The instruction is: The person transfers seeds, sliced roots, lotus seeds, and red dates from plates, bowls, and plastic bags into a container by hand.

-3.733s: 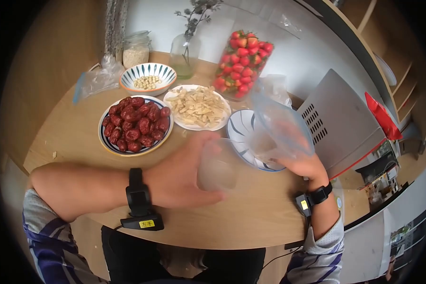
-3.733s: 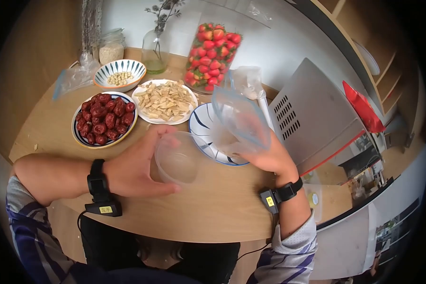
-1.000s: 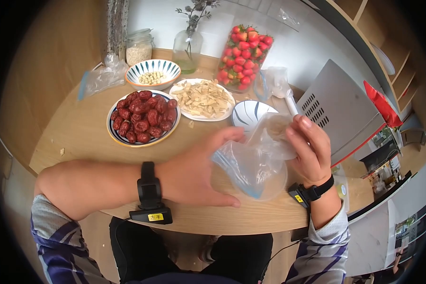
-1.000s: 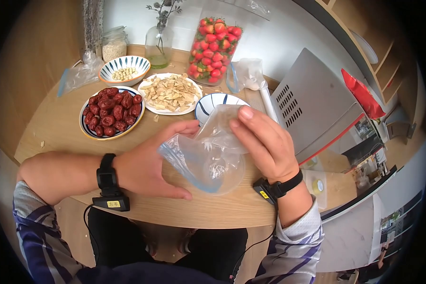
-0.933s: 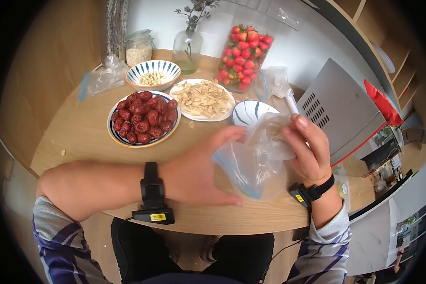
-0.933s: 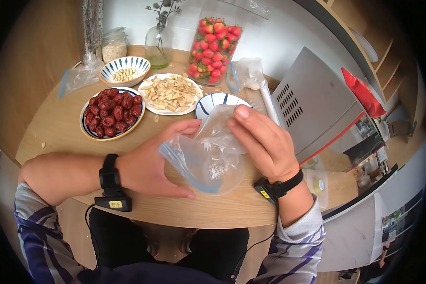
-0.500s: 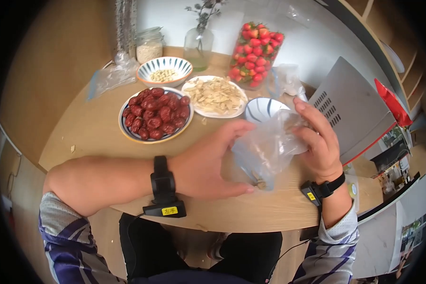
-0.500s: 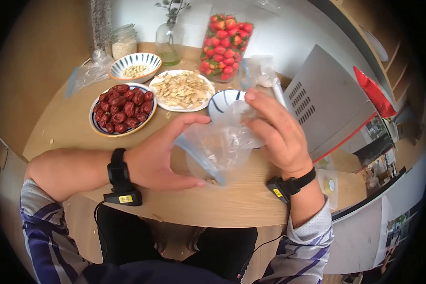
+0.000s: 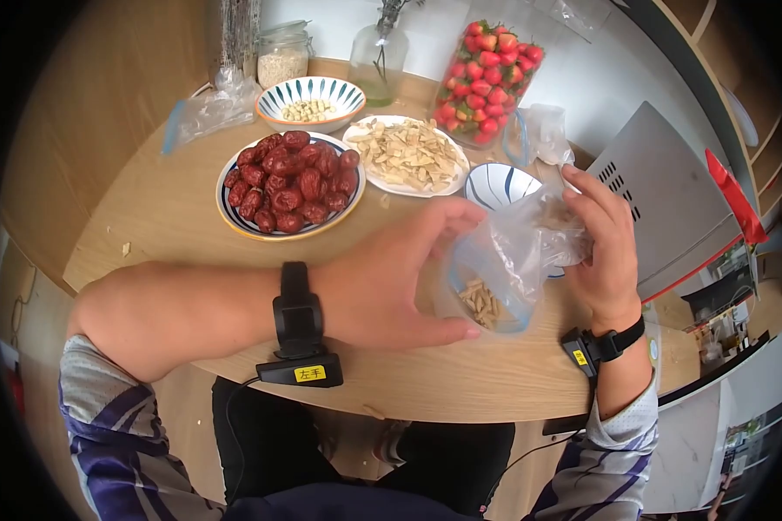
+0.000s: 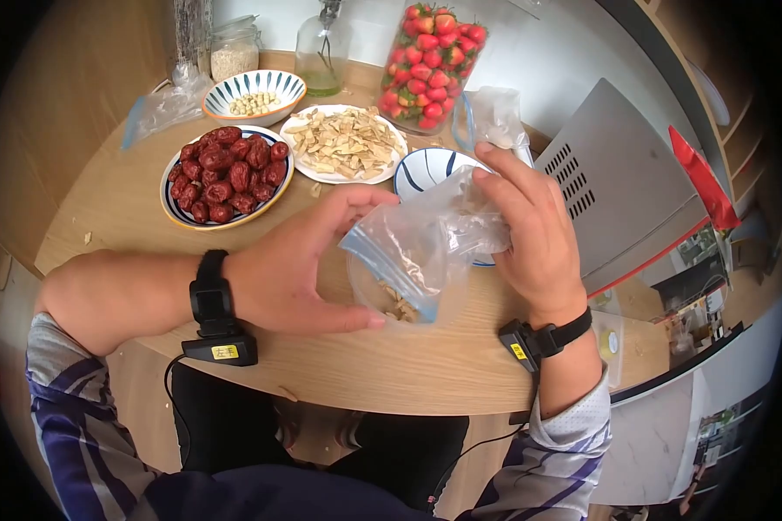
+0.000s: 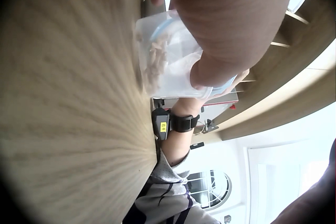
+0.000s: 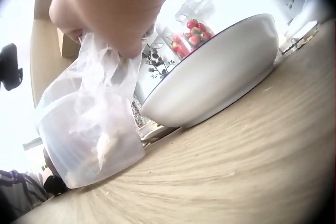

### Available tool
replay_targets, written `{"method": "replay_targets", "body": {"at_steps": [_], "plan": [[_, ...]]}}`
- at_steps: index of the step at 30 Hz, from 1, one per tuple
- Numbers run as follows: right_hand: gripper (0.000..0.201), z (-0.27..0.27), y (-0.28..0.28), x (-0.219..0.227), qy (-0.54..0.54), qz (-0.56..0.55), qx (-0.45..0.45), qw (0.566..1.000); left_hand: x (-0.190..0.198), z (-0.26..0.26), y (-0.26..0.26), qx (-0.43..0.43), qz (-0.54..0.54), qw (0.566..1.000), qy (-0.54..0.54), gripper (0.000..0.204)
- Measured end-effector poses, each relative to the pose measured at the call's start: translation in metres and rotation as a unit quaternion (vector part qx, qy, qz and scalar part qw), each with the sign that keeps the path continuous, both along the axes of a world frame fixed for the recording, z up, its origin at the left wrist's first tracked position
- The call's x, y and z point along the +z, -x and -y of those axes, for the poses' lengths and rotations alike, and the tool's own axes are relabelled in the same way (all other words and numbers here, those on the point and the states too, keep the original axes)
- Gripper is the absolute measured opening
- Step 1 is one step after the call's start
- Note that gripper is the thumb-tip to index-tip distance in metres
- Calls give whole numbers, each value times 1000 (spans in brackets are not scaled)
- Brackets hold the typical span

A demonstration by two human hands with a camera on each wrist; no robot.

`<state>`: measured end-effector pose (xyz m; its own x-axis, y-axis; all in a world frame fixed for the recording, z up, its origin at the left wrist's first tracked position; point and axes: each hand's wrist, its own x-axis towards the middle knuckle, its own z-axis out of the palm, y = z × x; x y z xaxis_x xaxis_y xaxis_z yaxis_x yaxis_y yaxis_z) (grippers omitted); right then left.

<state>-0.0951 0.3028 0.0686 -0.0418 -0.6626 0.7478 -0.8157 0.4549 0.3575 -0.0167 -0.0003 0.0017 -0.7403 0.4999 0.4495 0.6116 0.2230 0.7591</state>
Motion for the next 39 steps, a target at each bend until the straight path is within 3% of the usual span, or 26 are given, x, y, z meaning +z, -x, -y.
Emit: {"method": "replay_targets", "body": {"at_steps": [3, 15, 21, 27, 39], "plan": [[49, 2, -4, 5, -7, -60, 1, 998, 0, -1, -1, 12, -5, 1000, 7, 109], [56, -8, 7, 7, -16, -105, 46, 993, -4, -2, -2, 6, -14, 1000, -18, 111], [66, -7, 22, 7, 55, -58, 106, 991, -10, -3, 3, 1, -43, 999, -23, 112], [60, -1, 21, -3, 120, -12, 77, 990, -11, -2, 4, 6, -71, 997, -19, 112], [53, -6, 9, 13, 5, -59, 32, 998, -6, -3, 1, -10, -31, 999, -25, 112]]}}
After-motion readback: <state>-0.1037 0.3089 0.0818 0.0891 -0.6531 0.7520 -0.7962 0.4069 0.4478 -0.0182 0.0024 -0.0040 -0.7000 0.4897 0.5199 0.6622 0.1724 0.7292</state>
